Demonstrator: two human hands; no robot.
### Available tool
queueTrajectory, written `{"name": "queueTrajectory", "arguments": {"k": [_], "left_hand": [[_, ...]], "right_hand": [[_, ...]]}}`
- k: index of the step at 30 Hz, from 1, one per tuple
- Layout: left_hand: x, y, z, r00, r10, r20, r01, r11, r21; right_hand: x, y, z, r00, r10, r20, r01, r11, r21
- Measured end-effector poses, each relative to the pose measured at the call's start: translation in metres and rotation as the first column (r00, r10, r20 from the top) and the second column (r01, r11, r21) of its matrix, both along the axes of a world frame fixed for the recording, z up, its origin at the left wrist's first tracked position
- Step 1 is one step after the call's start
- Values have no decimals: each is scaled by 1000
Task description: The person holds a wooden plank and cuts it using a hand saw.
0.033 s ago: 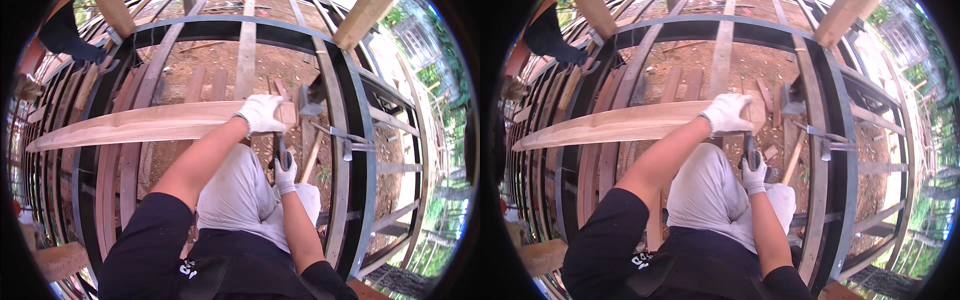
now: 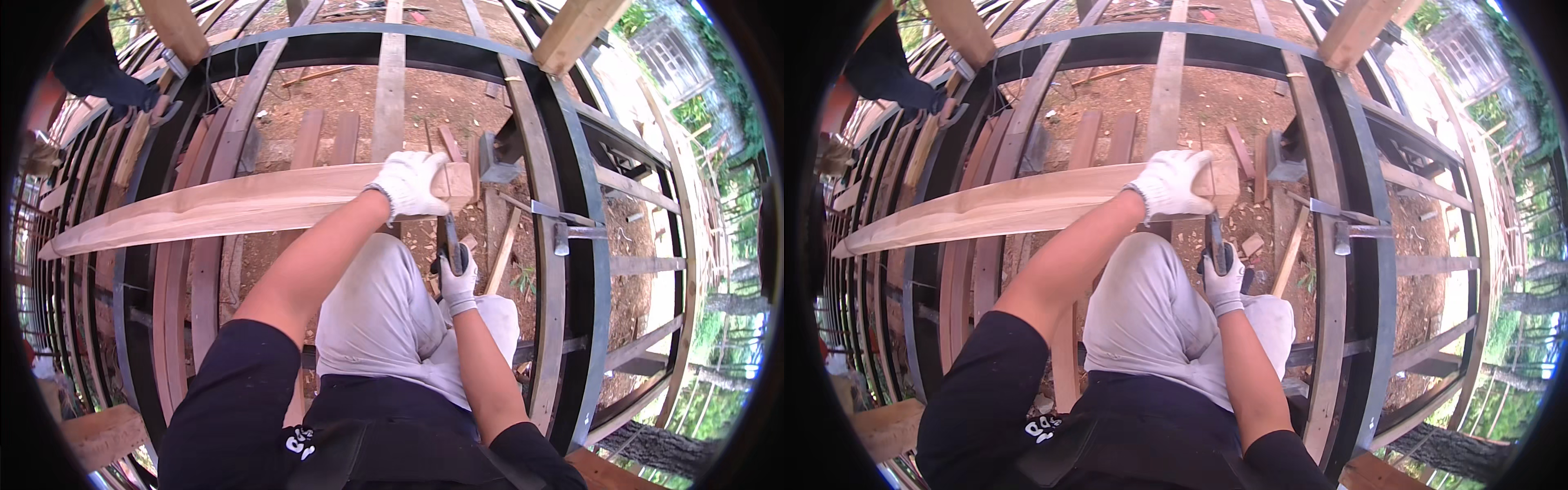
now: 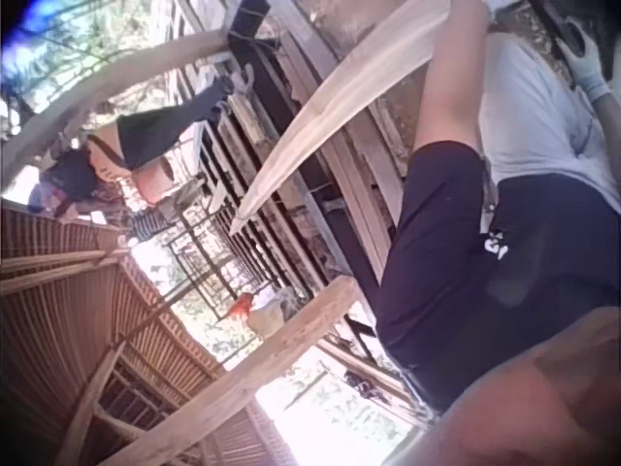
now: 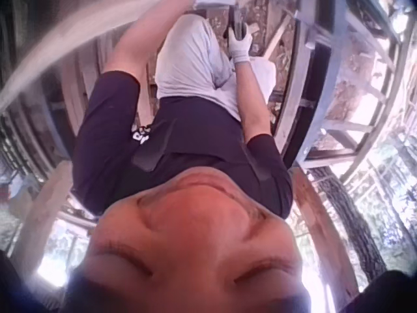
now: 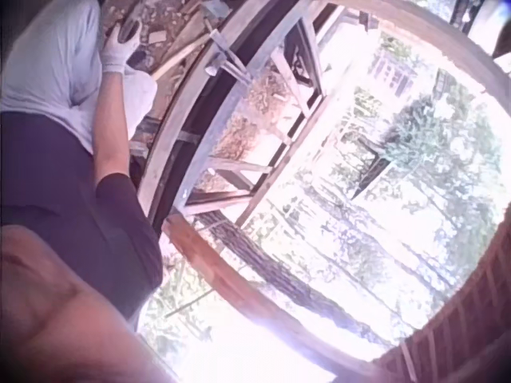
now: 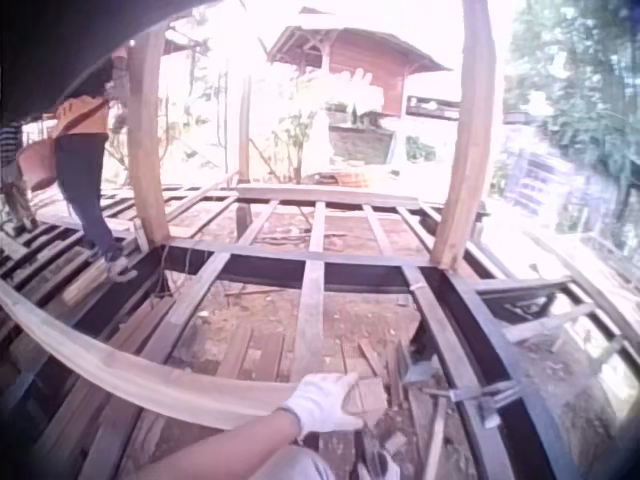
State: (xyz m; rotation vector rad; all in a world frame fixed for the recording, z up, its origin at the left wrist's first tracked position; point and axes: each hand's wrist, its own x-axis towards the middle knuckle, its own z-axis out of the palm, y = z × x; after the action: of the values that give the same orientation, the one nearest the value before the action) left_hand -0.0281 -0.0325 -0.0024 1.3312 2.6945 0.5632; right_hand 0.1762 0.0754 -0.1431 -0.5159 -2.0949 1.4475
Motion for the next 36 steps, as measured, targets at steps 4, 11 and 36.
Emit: {"name": "queueTrajectory", "arguments": {"k": [4,11,36], "left_hand": [[10,8,-16,986,66,-150,-75,996,-54],[6,18,-16,987,80,-136,-95,989,-110],[6,3,-15,969,138,-205,-166,978,-129]], "right_hand": [[7,5,2,999,-46,-3,46,999,-17],[10,9,20,990,-112,84,116,992,-49],[179,-42,86,960,-109,259,128,990,-54]]}}
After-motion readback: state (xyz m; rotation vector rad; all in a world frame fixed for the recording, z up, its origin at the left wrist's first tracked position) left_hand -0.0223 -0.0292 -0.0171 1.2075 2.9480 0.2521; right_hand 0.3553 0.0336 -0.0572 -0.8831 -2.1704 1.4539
